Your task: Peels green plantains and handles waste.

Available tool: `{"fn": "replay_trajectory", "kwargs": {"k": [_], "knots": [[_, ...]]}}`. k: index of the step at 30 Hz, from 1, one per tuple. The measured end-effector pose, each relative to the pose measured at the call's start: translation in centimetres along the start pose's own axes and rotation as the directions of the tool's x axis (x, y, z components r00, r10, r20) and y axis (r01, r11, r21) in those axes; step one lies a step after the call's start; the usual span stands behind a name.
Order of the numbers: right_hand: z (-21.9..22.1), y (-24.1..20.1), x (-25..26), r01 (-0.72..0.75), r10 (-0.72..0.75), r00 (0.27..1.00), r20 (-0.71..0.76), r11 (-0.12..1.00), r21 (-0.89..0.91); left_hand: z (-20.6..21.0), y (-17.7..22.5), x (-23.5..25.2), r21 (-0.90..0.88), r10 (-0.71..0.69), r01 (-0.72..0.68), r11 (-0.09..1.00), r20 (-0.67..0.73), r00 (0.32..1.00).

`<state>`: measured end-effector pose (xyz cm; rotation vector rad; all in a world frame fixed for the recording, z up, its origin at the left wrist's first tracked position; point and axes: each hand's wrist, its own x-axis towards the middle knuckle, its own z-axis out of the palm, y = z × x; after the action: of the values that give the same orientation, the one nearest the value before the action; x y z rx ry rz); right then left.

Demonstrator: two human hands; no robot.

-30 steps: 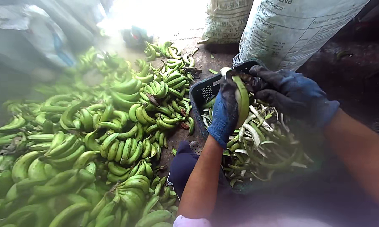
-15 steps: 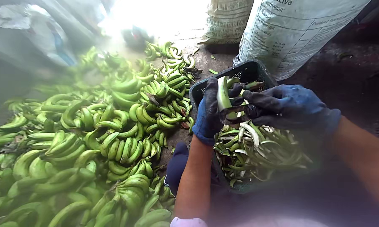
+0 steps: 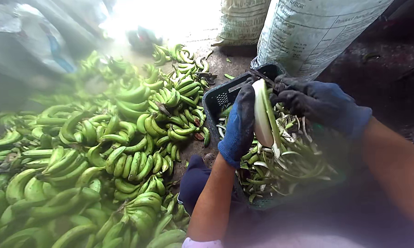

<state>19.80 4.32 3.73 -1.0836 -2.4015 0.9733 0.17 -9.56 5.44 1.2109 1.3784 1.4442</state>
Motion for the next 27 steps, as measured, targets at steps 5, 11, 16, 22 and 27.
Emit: {"fn": "replay_trajectory", "kwargs": {"k": [5,11,16,22,27], "knots": [[0.0,0.9,-0.3,-0.114,0.085,0.991,0.101,0.940,0.323,-1.5,-1.1,2.2,-0.552,-0.177,0.166,0.818,0.033,0.984],[0.3,-1.2,-1.9,0.558,-0.555,0.829,0.064,0.827,-0.071,-3.3,-1.6,3.1,-0.728,-0.132,0.070,0.682,-0.028,0.991],[-0.4,-1.2,-1.5,0.621,-0.618,0.781,0.085,0.759,-0.196,-2.0,-1.1,2.4,-0.554,-0.166,0.095,0.827,-0.079,0.983],[-0.2,-1.3,-0.7,0.567,-0.571,0.821,0.020,0.811,-0.147,-1.6,-0.5,0.5,-0.155,0.006,-0.004,0.988,0.016,1.000],[-1.4,2.4,1.6,0.096,-0.096,0.991,-0.097,0.995,-0.003,-1.1,-0.1,0.4,-0.050,0.024,-0.022,0.998,0.041,0.999]]}}
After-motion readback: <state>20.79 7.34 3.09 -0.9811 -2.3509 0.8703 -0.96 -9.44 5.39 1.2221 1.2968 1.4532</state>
